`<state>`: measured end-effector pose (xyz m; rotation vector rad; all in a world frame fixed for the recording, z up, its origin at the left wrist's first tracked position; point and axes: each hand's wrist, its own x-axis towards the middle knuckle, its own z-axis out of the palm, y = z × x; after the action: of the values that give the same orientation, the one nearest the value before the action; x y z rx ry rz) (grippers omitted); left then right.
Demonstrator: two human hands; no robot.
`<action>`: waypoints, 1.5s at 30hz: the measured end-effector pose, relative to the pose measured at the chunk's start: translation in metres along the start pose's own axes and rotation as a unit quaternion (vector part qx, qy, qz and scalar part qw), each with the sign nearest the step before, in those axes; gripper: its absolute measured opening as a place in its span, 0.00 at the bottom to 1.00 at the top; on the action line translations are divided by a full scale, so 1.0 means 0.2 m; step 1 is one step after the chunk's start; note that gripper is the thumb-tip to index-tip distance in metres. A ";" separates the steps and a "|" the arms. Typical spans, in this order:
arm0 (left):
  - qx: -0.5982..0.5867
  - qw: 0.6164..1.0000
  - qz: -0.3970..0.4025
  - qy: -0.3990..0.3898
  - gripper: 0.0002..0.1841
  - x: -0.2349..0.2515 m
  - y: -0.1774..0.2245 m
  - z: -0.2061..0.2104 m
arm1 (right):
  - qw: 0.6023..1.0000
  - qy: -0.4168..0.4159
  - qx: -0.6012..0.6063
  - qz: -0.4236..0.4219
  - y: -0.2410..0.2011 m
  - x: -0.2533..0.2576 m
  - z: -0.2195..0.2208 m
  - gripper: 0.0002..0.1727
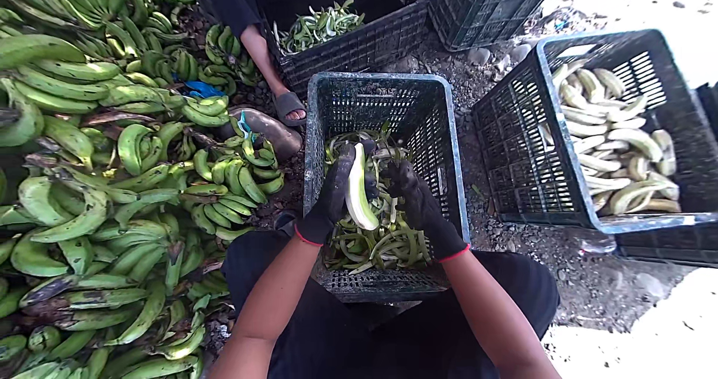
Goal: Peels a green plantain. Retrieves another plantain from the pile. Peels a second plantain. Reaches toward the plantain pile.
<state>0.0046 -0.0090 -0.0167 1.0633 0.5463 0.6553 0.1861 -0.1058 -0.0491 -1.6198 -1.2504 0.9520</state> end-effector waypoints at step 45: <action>0.389 0.858 -0.243 -0.232 0.23 0.22 -0.02 0.47 | 0.842 0.498 0.197 0.060 -0.12 -0.76 -0.93 0.29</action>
<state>0.1002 -0.0361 0.0129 1.6936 0.6319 -0.3264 0.3177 -0.2840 0.0476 -1.5103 -0.2088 0.2726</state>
